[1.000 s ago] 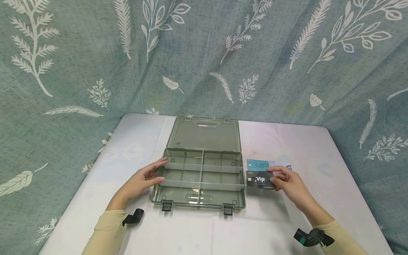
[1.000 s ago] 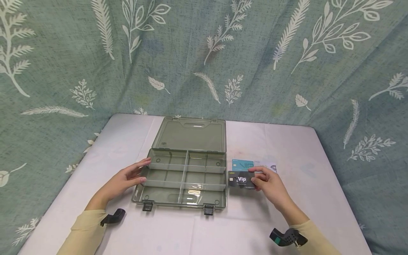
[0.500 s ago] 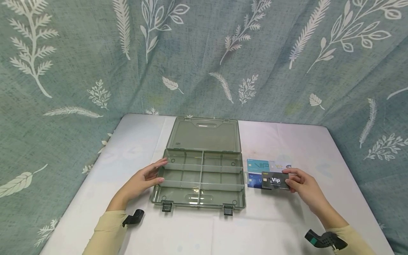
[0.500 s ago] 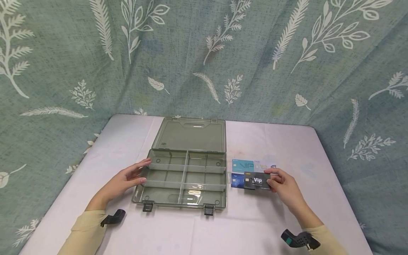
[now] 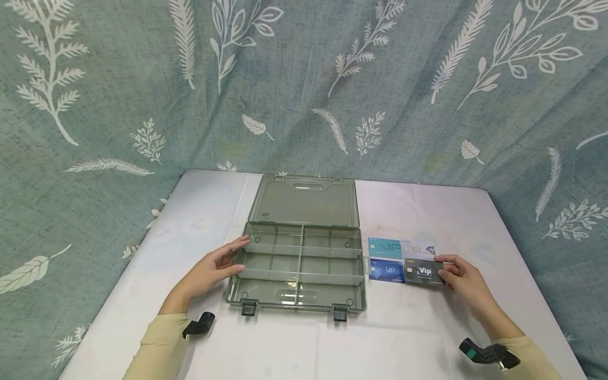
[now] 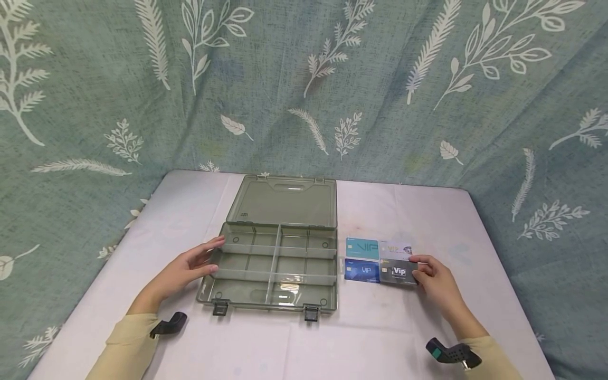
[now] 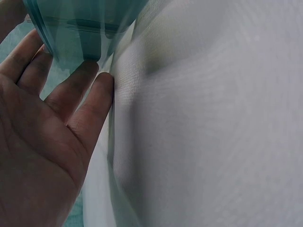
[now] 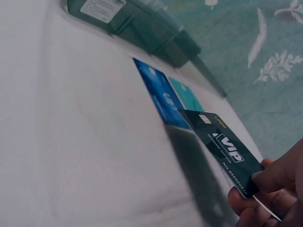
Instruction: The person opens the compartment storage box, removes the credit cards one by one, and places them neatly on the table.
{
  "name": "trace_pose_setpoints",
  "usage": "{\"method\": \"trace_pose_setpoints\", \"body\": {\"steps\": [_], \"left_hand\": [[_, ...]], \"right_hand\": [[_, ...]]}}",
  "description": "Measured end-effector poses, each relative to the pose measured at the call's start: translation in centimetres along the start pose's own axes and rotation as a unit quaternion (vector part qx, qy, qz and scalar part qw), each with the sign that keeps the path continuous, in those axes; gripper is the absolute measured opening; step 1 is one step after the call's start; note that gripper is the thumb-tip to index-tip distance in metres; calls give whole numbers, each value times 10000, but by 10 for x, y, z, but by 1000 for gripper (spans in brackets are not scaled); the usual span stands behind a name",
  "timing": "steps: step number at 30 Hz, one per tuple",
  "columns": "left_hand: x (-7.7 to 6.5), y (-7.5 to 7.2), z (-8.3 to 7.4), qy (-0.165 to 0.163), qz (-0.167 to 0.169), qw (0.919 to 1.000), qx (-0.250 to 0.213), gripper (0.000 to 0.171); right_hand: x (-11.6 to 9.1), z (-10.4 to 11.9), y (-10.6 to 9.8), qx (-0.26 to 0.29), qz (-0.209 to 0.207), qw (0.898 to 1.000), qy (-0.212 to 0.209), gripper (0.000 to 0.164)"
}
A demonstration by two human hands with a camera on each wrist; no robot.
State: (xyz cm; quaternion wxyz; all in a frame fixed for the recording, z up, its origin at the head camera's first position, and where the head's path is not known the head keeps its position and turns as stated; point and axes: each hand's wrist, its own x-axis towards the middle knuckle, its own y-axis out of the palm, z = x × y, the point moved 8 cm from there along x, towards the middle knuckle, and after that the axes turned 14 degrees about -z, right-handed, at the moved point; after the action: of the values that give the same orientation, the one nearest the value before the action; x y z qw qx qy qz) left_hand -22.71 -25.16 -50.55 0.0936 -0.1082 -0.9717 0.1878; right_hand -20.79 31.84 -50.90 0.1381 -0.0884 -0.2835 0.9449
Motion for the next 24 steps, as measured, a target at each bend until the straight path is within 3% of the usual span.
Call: {"method": "trace_pose_setpoints", "body": {"steps": [5, 12, 24], "left_hand": [[0, 0, 1, -19, 9, 10000, -30, 63], [0, 0, 1, 3, 11, 10000, -40, 63], [-1, 0, -2, -1, -5, 10000, -44, 63]], "right_hand": [[6, -9, 0, -78, -69, 9999, -14, 34], [10, -7, 4, -504, -207, 9965, -626, 35], [7, 1, 10, -1314, -430, 9852, -1009, 39]]}}
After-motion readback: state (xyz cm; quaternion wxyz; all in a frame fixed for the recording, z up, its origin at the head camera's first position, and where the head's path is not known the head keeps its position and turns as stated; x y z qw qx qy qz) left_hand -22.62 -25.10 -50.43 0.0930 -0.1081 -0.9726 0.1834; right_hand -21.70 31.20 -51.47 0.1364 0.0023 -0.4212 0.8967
